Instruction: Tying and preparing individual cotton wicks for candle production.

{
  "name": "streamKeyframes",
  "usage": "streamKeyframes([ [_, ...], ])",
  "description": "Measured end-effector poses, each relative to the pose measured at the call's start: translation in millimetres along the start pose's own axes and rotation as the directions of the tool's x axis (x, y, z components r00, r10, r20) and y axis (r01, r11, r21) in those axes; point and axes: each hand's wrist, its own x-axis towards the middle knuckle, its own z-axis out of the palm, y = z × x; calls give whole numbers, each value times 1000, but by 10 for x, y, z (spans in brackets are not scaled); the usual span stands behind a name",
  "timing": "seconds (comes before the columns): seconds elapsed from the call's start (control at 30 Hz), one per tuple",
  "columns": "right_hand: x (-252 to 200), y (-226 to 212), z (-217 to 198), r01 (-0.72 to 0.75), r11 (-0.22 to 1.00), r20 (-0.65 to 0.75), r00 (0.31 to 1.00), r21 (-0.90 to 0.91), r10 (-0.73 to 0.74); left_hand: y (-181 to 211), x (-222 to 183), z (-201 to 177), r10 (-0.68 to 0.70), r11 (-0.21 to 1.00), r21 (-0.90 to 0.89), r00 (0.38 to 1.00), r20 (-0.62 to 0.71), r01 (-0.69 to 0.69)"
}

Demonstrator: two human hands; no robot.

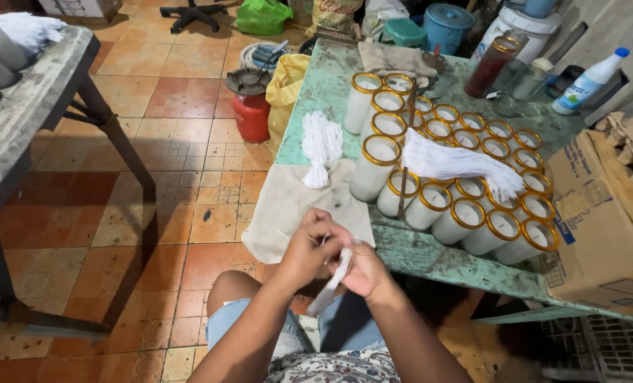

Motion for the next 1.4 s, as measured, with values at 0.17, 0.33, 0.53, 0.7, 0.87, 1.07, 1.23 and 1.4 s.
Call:
streamKeyframes([
  [0.17, -425, -230, 676, 369, 871, -31, 916, -324, -399, -69, 26, -13, -61, 998, -15, 963, -262, 59],
  [0.33, -403, -352, 704, 558, 597, 98, 773, -577, -627, 9, 97, -86, 123, 974, 218, 953, -276, -62],
  [0.53, -377, -835, 1054, 535, 56, 355, 632, -843, -688, 306, 475, -327, 166, 850, 508, 986, -5, -140],
  [0.7, -10, -968, 1248, 665, 322, 228, 601, -674, -766, 548, 745, -361, -246, 940, -258, 967, -62, 223],
  [0.87, -102, -954, 1402, 770, 330, 299, 548, -546, -781, 506, 821, -319, -173, 967, -211, 978, -119, 145],
  [1.07, -48, -989, 1361, 730, 420, 230, 607, -539, -760, 277, 877, -321, -201, 970, -160, 973, -109, 182],
  [1.23, -178, -1098, 1373, 589, 789, 216, 805, -178, -552, 363, 828, -303, -240, 949, -242, 960, -147, 200],
  [1.4, -378, -1008, 1519, 493, 853, 441, 813, -174, -380, 316, 794, -256, -167, 970, -200, 974, -151, 135],
])
